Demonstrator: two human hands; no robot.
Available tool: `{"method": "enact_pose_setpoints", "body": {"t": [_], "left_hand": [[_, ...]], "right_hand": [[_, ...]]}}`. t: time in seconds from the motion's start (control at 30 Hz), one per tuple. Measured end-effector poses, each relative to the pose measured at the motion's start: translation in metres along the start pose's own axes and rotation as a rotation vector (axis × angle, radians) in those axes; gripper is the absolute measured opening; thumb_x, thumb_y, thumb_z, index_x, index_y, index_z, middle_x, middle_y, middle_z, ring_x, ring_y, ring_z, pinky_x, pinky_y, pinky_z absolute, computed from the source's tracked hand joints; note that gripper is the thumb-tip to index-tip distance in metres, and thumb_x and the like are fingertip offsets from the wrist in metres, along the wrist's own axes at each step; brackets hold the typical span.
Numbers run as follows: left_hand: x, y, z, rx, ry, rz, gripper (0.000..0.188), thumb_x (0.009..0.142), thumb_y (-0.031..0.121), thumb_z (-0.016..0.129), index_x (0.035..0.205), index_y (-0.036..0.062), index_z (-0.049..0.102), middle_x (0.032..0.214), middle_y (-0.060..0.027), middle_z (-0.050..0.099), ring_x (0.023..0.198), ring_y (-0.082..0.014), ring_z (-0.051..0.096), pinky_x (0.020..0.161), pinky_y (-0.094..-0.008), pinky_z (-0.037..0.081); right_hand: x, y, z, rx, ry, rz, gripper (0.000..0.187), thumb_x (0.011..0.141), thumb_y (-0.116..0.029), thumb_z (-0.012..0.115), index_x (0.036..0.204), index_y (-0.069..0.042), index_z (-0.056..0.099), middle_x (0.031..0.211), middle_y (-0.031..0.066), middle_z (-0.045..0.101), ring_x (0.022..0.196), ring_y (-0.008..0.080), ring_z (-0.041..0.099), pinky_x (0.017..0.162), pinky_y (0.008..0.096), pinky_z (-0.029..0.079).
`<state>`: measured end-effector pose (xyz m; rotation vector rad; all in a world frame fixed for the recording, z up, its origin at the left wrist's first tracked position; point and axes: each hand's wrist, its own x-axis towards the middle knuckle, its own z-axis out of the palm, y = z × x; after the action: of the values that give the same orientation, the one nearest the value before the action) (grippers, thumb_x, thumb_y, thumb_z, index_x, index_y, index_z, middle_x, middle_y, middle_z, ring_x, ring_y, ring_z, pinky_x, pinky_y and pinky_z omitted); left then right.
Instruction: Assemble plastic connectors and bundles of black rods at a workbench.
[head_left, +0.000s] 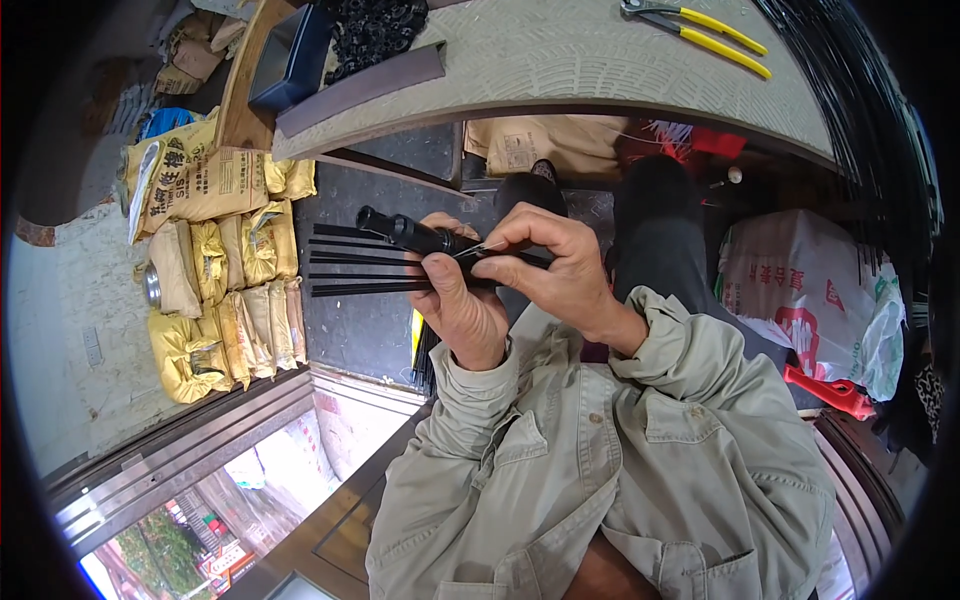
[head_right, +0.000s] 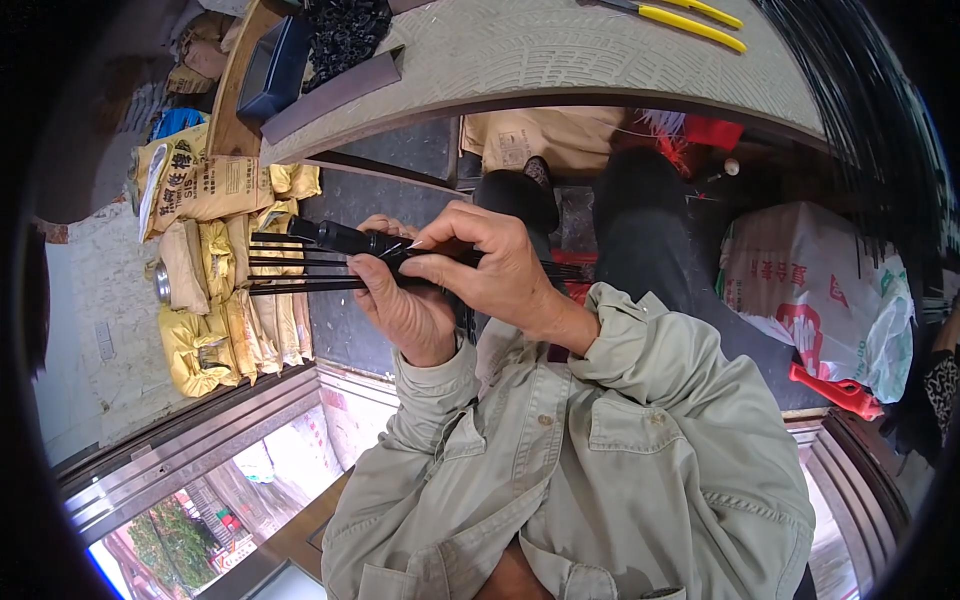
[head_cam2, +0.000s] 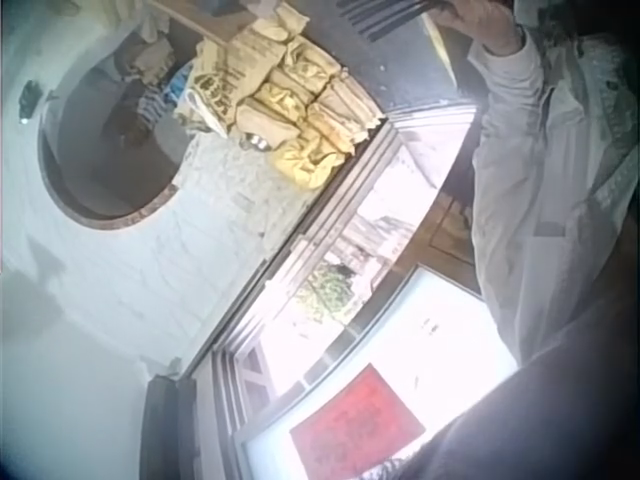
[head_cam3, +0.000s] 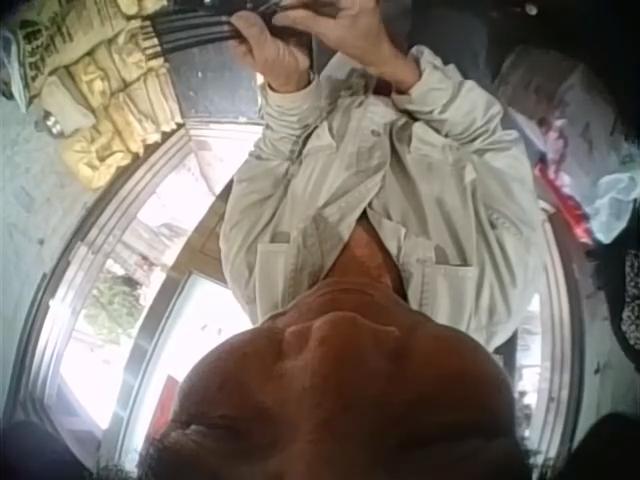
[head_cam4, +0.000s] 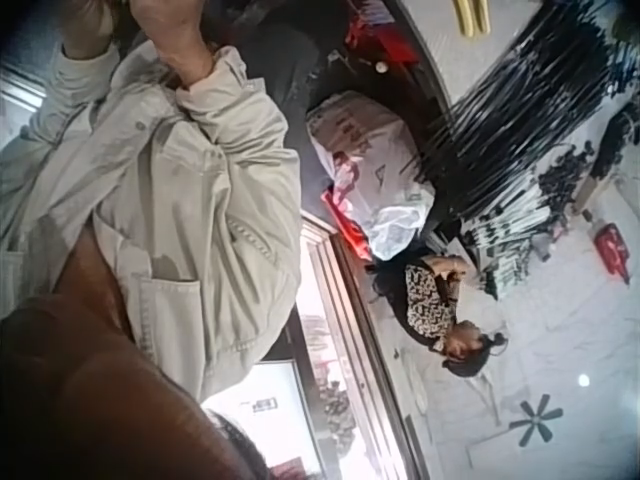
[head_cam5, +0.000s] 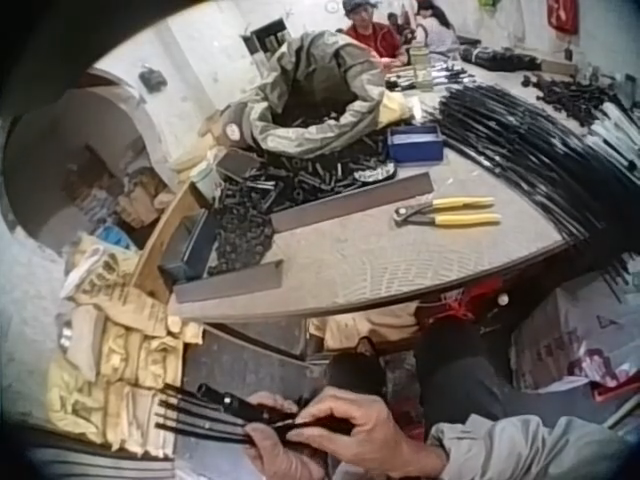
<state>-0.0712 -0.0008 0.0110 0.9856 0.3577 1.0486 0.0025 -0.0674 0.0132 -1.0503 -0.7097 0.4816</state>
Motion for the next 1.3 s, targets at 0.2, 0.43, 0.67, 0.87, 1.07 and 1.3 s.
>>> {"method": "enact_pose_setpoints", "body": {"t": [0.2, 0.43, 0.67, 0.87, 1.07, 1.3], "left_hand": [[-0.002, -0.001, 0.004, 0.034, 0.032, 0.036, 0.031, 0.088, 0.028, 0.054, 0.101, 0.0005, 0.048, 0.096, -0.007, 0.049, 0.082, -0.0131, 0.048, 0.075, -0.0257, 0.041], [-0.002, -0.003, 0.0, 0.184, -0.028, 0.147, 0.04, 0.088, 0.037, 0.051, 0.096, -0.0026, 0.049, 0.095, -0.01, 0.051, 0.081, -0.0141, 0.048, 0.072, -0.0265, 0.039], [-0.003, -0.004, 0.012, 0.344, -0.005, 0.212, 0.052, 0.09, 0.049, 0.039, 0.095, -0.0024, 0.043, 0.089, -0.0095, 0.044, 0.076, -0.0156, 0.043, 0.07, -0.0272, 0.037], [-0.003, 0.001, 0.015, 0.387, -0.158, 0.215, 0.05, 0.088, 0.053, 0.04, 0.088, 0.0029, 0.038, 0.08, -0.0049, 0.036, 0.072, -0.0144, 0.036, 0.069, -0.0272, 0.033], [-0.005, 0.0, 0.017, 0.242, -0.222, 0.195, 0.046, 0.089, 0.049, 0.04, 0.086, 0.0034, 0.038, 0.08, -0.0057, 0.034, 0.072, -0.0151, 0.036, 0.069, -0.0291, 0.035], [-0.005, 0.0, 0.024, 0.355, -0.27, 0.292, 0.045, 0.088, 0.049, 0.042, 0.085, 0.0041, 0.039, 0.079, -0.0052, 0.036, 0.07, -0.0145, 0.037, 0.066, -0.0278, 0.035]], "right_hand": [[0.0, 0.001, -0.001, -0.087, 0.001, -0.001, 0.011, 0.068, 0.002, 0.07, 0.076, 0.002, 0.062, 0.07, 0.0042, 0.056, 0.064, 0.008, 0.052, 0.056, 0.0206, 0.04], [0.009, -0.003, -0.009, 0.187, -0.114, 0.337, 0.01, 0.07, 0.0, 0.07, 0.078, 0.002, 0.064, 0.072, -0.0014, 0.057, 0.063, 0.0024, 0.051, 0.054, 0.0158, 0.04], [0.0, -0.01, -0.006, 0.137, -0.099, 0.337, 0.014, 0.071, -0.002, 0.07, 0.08, 0.0, 0.06, 0.072, -0.0007, 0.057, 0.064, 0.0031, 0.051, 0.056, 0.017, 0.04], [-0.014, -0.004, 0.001, -0.21, 0.008, -0.167, 0.02, 0.067, 0.0, 0.069, 0.081, -0.001, 0.055, 0.094, 0.0061, 0.051, 0.082, 0.0107, 0.05, 0.07, 0.0235, 0.041], [-0.002, 0.001, -0.011, 0.379, -0.159, 0.378, 0.048, 0.061, 0.0, 0.075, 0.1, -0.005, 0.049, 0.1, 0.0021, 0.048, 0.086, 0.0081, 0.048, 0.074, 0.022, 0.041], [0.004, -0.004, -0.021, 0.425, -0.179, 0.504, 0.055, 0.06, -0.006, 0.079, 0.105, -0.004, 0.048, 0.097, 0.0018, 0.048, 0.077, 0.005, 0.049, 0.069, 0.0192, 0.043]]}}
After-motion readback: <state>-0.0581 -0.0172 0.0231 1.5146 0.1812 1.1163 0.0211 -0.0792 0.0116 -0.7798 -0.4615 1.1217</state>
